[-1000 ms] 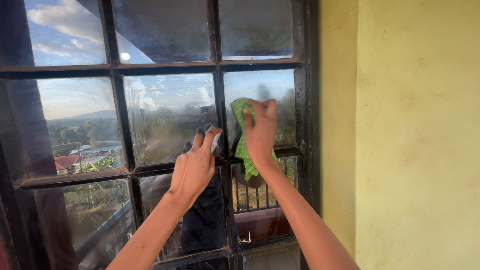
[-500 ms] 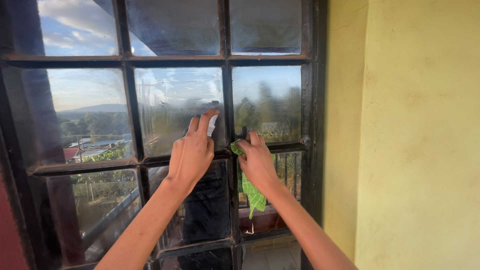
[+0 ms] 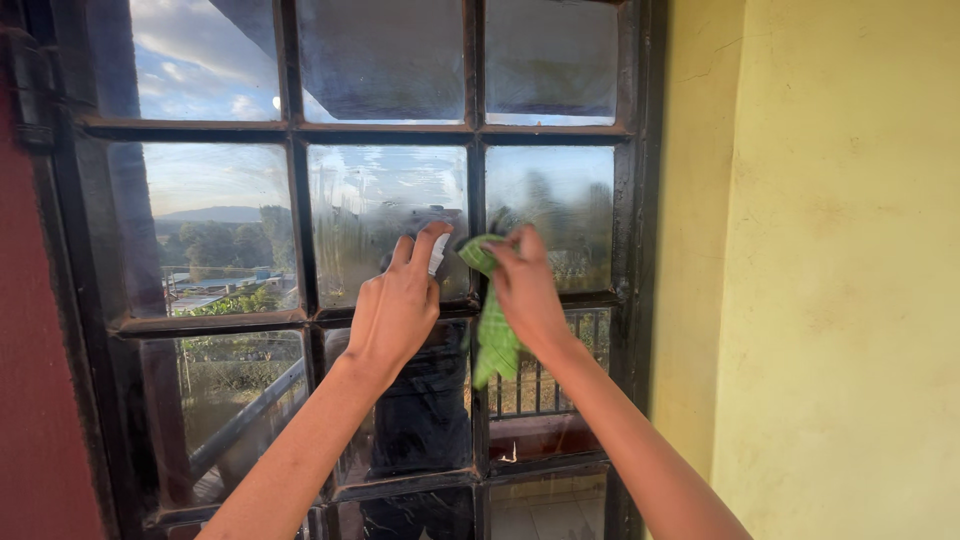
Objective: The person cleans a multi-pane window from the outside by spraying cleaning solution and wiping each pane with a green cloth. The person works systematically across the panes, spraying and wiping repeatedly to remove dirt and streaks.
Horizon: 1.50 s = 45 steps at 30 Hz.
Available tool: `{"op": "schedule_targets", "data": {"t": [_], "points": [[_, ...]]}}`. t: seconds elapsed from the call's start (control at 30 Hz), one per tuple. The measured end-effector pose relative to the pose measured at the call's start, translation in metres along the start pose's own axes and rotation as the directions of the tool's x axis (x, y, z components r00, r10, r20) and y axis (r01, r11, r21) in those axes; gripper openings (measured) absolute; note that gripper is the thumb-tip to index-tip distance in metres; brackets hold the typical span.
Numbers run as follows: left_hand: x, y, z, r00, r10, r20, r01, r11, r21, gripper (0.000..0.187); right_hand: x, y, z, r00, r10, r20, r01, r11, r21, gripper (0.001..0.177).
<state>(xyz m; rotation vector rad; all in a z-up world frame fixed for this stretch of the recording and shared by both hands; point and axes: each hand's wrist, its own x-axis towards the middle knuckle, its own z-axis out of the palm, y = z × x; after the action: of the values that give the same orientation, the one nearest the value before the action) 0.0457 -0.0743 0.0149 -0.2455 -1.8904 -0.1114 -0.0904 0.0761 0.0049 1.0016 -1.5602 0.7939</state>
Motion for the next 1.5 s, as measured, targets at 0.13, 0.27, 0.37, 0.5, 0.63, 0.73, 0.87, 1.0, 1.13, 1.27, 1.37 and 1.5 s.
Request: {"op": "schedule_targets", "data": {"t": [0.13, 0.27, 0.37, 0.5, 0.63, 0.73, 0.87, 1.0, 1.13, 1.27, 1.37, 1.5], "points": [[-0.003, -0.004, 0.001, 1.0, -0.008, 0.013, 0.008, 1.0, -0.025, 0.064, 0.029, -0.011, 0.018, 0.939, -0.331, 0.094, 0.33, 0.788, -0.519, 0.025], [-0.01, -0.014, 0.003, 1.0, -0.021, 0.003, 0.021, 0.999, -0.025, 0.066, 0.016, -0.021, 0.022, 0.898, -0.382, 0.218, 0.43, 0.656, -0.62, 0.012], [-0.019, -0.024, 0.003, 0.999, -0.038, 0.005, 0.038, 0.999, -0.026, 0.066, -0.011, -0.028, 0.029, 0.914, -0.355, 0.197, 0.403, 0.733, -0.549, 0.01], [-0.038, -0.035, 0.0, 0.997, -0.063, 0.053, 0.066, 0.997, -0.051, 0.064, -0.03, -0.026, 0.043, 0.973, -0.153, 0.172, 0.207, 0.908, -0.364, 0.013], [-0.059, -0.05, -0.01, 0.993, -0.097, 0.072, 0.099, 0.995, -0.022, 0.065, -0.024, -0.006, 0.028, 0.962, 0.165, 0.218, -0.18, 0.983, 0.049, 0.015], [-0.072, -0.067, -0.025, 0.982, -0.17, 0.084, 0.172, 0.985, -0.015, 0.066, -0.035, -0.024, 0.031, 0.963, 0.259, 0.08, -0.27, 0.938, 0.216, 0.024], [-0.083, -0.096, -0.044, 0.971, -0.236, 0.045, 0.236, 0.972, -0.003, 0.061, -0.053, -0.075, 0.049, 0.957, 0.273, -0.1, -0.236, 0.931, 0.278, 0.029], [-0.096, -0.123, -0.055, 0.973, -0.216, 0.084, 0.213, 0.976, 0.045, 0.059, -0.057, -0.114, 0.059, 0.887, 0.459, -0.053, -0.396, 0.814, 0.425, 0.026], [-0.102, -0.134, -0.058, 0.966, -0.226, 0.126, 0.221, 0.974, 0.057, 0.055, -0.061, -0.131, 0.069, 0.868, 0.494, -0.051, -0.41, 0.771, 0.486, 0.025], [-0.093, -0.132, -0.059, 0.972, -0.212, 0.103, 0.209, 0.977, 0.034, 0.059, -0.066, -0.14, 0.08, 0.888, 0.43, -0.163, -0.309, 0.821, 0.481, 0.025], [-0.081, -0.132, -0.057, 0.977, -0.19, 0.1, 0.181, 0.979, 0.094, 0.06, -0.063, -0.142, 0.083, 0.877, 0.458, -0.142, -0.357, 0.822, 0.444, 0.024], [-0.069, -0.136, -0.054, 0.985, -0.111, 0.131, 0.083, 0.976, 0.203, 0.06, -0.06, -0.147, 0.089, 0.889, 0.436, -0.137, -0.336, 0.827, 0.451, 0.023]]}}
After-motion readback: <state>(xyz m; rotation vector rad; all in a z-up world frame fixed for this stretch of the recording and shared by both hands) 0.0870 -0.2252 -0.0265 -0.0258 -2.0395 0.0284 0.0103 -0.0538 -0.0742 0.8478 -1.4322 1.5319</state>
